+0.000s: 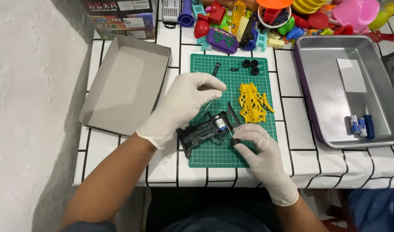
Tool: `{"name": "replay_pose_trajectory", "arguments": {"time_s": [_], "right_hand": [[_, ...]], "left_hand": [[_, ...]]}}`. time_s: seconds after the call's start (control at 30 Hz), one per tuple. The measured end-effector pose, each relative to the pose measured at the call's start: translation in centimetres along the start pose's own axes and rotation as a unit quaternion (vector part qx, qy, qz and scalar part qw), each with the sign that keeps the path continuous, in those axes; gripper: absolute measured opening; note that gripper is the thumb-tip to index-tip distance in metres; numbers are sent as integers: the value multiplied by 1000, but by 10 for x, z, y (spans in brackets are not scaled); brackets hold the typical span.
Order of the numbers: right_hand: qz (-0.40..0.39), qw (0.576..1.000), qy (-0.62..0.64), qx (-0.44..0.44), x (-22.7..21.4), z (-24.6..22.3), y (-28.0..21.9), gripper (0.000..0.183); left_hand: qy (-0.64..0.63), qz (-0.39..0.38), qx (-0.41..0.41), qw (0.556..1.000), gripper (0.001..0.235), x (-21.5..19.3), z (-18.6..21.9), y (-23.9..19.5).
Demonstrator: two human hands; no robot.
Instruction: Assembling a mini 4WD toy car chassis, including installing batteries and securing components with tools.
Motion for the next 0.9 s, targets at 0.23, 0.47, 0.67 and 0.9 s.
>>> {"name": "replay_pose_trajectory", "arguments": {"time_s": [0.23, 0.47, 0.67, 0.9], "right_hand": [[-24, 996, -78, 43, 4, 1, 0, 15], [-117, 982, -138, -47, 1, 15, -6, 19], [-129, 978, -153, -61, 1, 6, -4, 21], [-124, 968, -193, -99, 3, 7, -4, 29]], "left_hand": [[85, -24, -31, 996, 20, 8, -15, -7], [212, -62, -126, 967, 19, 9, -13, -16], [279, -94, 5, 956, 25, 20, -56, -17], [296, -98, 19, 950, 24, 23, -49, -19]]}}
Point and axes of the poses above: each hand's wrist, its own y-axis towards the middle knuckle, its own x-axis out of the palm, z = x × y, the point moved 3 cm from there along y, towards the middle knuckle, and after that the axes turned 12 degrees about z, right-handed, at the moved point
